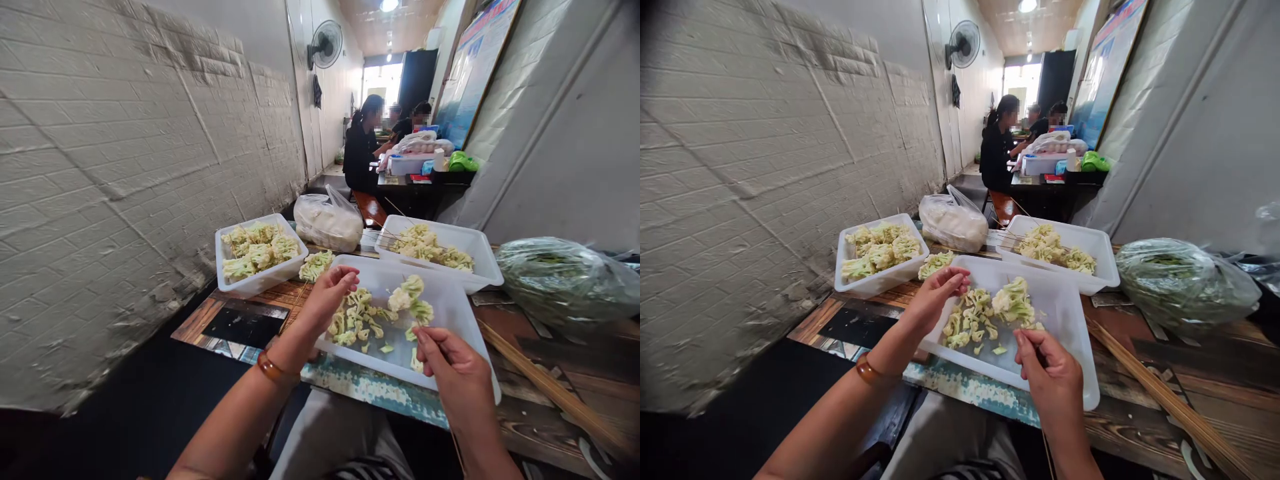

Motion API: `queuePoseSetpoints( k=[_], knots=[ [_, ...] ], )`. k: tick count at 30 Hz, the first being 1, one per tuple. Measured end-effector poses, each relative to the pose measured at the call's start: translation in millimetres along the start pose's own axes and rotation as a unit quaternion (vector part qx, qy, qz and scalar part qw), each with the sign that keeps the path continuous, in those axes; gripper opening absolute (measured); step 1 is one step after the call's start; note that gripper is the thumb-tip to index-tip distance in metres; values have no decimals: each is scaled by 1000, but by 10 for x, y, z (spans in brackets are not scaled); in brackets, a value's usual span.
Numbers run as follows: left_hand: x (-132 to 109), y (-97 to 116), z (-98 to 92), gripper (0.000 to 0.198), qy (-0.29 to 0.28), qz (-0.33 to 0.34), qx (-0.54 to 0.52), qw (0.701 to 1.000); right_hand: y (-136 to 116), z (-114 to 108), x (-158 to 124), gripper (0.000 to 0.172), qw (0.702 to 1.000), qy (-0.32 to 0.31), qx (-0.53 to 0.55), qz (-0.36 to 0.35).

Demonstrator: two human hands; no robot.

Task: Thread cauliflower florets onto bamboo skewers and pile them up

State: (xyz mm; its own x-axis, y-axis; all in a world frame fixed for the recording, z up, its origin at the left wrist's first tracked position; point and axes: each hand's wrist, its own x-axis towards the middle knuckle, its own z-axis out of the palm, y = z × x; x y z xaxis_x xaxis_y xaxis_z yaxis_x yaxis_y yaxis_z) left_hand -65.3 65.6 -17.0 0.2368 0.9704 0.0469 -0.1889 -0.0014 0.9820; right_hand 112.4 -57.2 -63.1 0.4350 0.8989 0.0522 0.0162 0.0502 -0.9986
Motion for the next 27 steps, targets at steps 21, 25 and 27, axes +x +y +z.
queuePoseSetpoints(
  k=[21,25,27],
  knots=[
    [261,-122,-35,17,-341,141,471,801,-185,-60,0,15,976,133,174,2],
    [219,-88,-86,19,-372,68,502,778,-198,-77,2,14,980,125,158,-3],
    [195,-99,-127,21,-379,52,514,768,-206,-79,4,14,980,127,156,-1]
  ],
)
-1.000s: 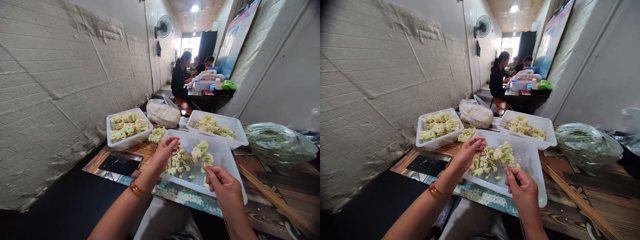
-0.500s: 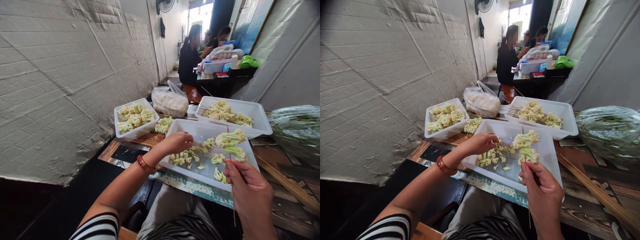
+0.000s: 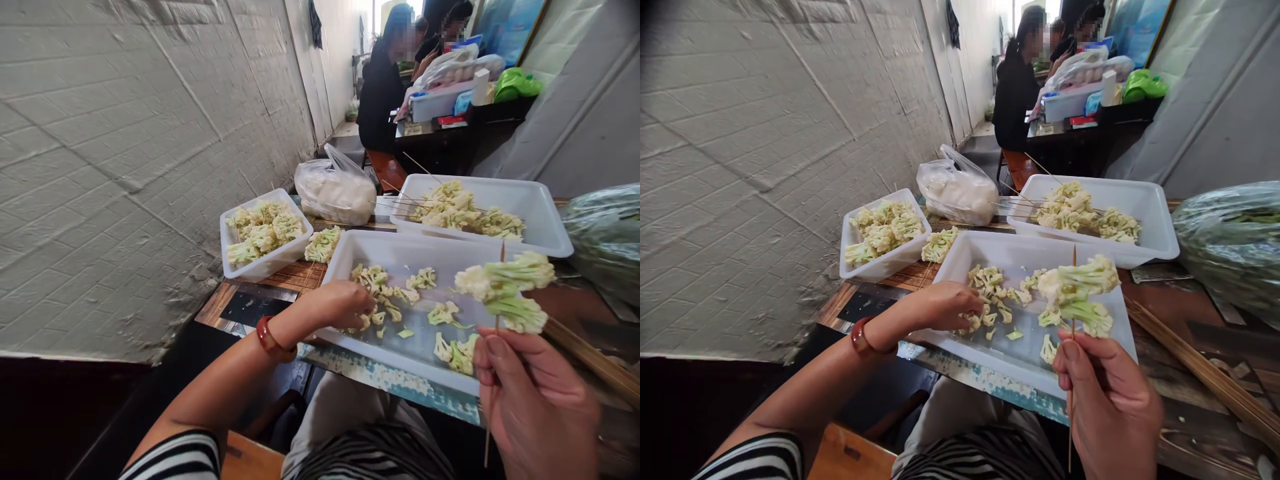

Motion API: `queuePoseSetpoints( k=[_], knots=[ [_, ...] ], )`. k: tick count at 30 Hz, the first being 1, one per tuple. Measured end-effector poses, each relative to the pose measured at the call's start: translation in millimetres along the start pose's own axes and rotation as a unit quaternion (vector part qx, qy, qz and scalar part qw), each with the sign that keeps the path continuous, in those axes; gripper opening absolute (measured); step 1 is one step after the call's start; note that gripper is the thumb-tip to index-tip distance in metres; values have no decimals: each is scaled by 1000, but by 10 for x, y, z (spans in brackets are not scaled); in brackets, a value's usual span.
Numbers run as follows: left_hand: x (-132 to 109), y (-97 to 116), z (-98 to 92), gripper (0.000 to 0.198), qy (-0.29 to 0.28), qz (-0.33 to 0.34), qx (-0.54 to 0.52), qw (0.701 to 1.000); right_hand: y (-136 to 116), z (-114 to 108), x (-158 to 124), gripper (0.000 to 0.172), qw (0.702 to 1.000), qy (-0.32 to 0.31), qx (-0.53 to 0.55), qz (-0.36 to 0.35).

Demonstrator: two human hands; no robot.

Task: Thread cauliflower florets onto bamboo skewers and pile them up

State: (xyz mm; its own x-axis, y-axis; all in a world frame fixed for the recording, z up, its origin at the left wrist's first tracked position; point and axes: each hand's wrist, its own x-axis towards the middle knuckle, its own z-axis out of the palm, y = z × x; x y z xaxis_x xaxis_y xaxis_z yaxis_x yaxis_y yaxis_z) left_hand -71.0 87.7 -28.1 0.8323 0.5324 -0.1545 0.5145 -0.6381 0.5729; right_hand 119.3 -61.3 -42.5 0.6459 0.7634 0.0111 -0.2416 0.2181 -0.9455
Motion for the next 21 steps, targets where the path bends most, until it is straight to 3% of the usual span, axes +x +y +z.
queuePoseSetpoints(
  k=[5,8,10,13,16,19,21],
  knots=[
    [-22,-65,132,22,16,28,39,999,-16,-10,29,14,1000,9,-6,28],
    [5,-66,169,21,-3,20,41,999,-10,-23,46,13,1000,12,-2,28],
    [29,-60,147,20,6,5,4,1000,-5,-27,52,13,1000,11,0,21],
    [70,-38,70,14,64,-14,-108,992,6,-32,51,12,1000,5,-1,21],
    [99,27,-7,17,87,-54,-310,945,43,-49,45,12,1000,-5,-2,20],
    [104,139,-45,36,94,-73,-508,853,111,-76,45,12,1000,-22,-14,11],
    [98,217,-48,40,110,-77,-575,807,158,-91,54,15,999,-43,-31,4]
  ],
)
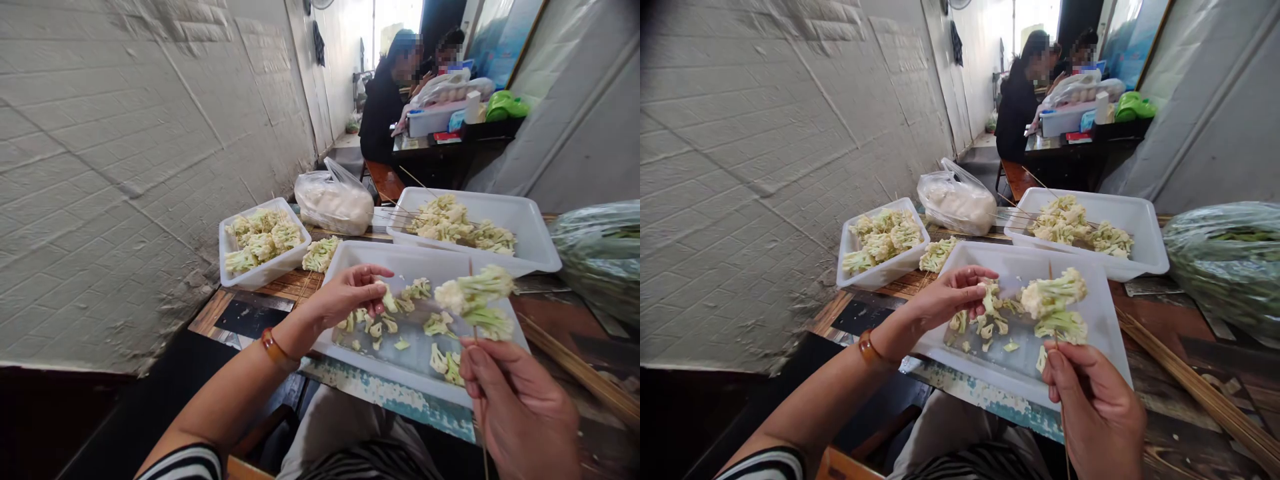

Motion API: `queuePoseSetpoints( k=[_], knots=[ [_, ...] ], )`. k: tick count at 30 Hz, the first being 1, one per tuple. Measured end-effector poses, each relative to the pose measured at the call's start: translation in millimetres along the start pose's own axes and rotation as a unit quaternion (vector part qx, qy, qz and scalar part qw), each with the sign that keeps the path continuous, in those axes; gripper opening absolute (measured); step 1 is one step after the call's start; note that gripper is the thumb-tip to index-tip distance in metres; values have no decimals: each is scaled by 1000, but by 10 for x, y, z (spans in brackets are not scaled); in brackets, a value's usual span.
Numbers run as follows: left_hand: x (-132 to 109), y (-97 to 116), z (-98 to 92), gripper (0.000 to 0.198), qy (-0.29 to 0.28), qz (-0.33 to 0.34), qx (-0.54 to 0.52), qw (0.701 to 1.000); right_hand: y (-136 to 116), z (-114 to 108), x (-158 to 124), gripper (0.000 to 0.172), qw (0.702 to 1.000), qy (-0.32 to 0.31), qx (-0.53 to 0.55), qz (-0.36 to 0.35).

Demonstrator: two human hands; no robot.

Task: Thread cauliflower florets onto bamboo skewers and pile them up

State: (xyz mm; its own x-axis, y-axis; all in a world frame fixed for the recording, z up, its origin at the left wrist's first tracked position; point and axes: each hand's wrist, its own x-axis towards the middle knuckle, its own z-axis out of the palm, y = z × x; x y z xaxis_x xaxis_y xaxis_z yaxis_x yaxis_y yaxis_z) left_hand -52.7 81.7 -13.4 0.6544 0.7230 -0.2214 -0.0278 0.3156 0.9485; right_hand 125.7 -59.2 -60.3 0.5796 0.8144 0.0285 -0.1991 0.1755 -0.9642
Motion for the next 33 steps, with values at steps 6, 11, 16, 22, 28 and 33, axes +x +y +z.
queuePoseSetpoints(
  k=[6,11,16,22,28,33],
  knots=[
    [-61,-9,167,37,45,37,-117,991,84,-24,41,24,997,-48,-54,-20],
    [-79,-84,289,36,94,91,-160,978,94,-41,16,27,995,-62,-77,6],
    [-81,-156,311,42,108,105,-190,970,88,-25,-9,30,991,-85,-99,23],
    [-71,-208,262,30,135,132,-225,956,95,-5,-2,30,972,-140,-188,-16],
    [-84,-247,245,31,157,164,-217,949,68,88,-22,30,939,-137,-296,-111],
    [-119,-246,256,29,154,174,-203,951,76,113,-35,32,929,-137,-316,-135]
  ],
)
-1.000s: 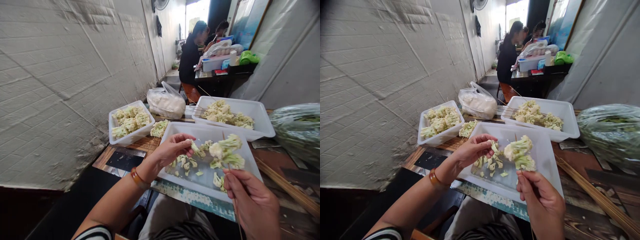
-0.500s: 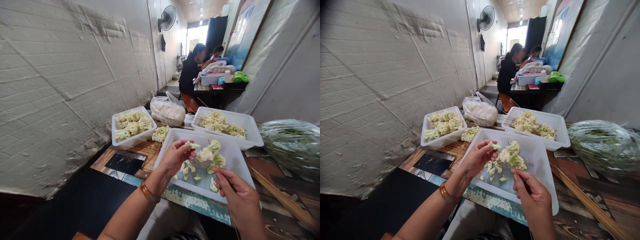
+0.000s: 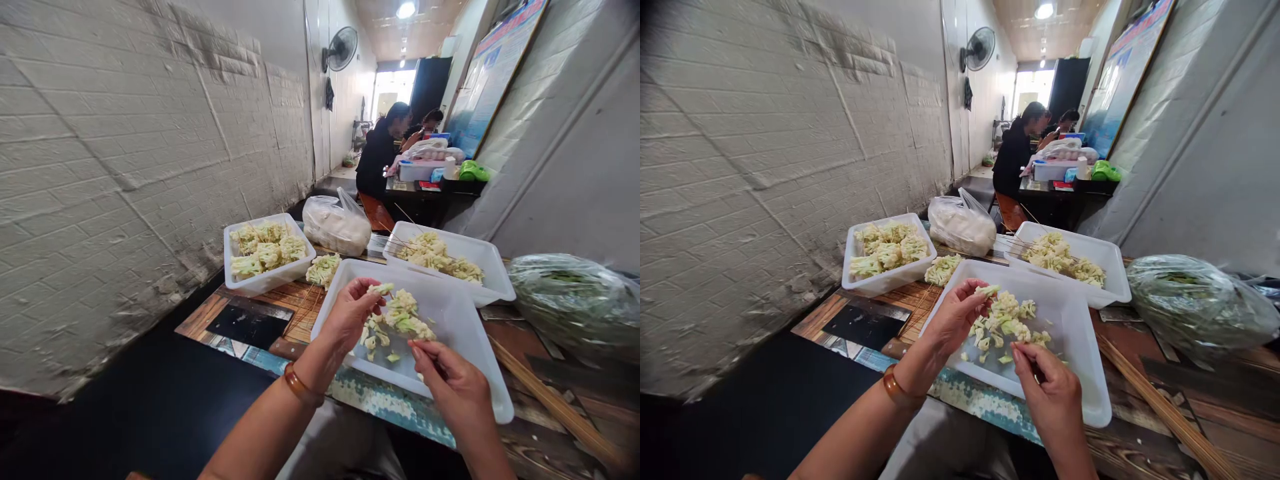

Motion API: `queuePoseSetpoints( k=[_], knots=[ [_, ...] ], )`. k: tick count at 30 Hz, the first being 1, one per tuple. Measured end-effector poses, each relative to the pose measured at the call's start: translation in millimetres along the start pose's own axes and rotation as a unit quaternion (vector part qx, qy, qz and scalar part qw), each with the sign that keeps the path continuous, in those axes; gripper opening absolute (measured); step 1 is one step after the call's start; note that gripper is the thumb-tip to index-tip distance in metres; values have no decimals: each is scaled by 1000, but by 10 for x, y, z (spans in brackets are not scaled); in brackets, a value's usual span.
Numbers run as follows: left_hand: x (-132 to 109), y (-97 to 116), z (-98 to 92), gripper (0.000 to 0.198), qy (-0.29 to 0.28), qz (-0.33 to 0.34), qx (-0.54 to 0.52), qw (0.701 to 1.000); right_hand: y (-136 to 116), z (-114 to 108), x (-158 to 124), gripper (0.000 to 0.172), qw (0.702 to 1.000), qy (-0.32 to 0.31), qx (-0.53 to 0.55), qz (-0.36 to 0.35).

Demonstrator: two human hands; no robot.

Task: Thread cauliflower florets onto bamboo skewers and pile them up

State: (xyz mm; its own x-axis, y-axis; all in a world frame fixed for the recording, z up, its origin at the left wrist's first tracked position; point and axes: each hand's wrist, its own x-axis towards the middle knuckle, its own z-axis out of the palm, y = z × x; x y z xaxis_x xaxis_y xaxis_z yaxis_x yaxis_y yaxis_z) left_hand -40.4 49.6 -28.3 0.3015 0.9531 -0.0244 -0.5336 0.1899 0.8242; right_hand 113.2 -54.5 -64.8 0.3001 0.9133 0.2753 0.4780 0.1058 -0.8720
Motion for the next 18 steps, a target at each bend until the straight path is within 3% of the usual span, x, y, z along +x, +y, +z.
queuePoseSetpoints(
  k=[18],
  knots=[
    [5,-5,1,27,15,32,-18,999,9,-8,-1,38,1000,-15,11,8]
  ],
)
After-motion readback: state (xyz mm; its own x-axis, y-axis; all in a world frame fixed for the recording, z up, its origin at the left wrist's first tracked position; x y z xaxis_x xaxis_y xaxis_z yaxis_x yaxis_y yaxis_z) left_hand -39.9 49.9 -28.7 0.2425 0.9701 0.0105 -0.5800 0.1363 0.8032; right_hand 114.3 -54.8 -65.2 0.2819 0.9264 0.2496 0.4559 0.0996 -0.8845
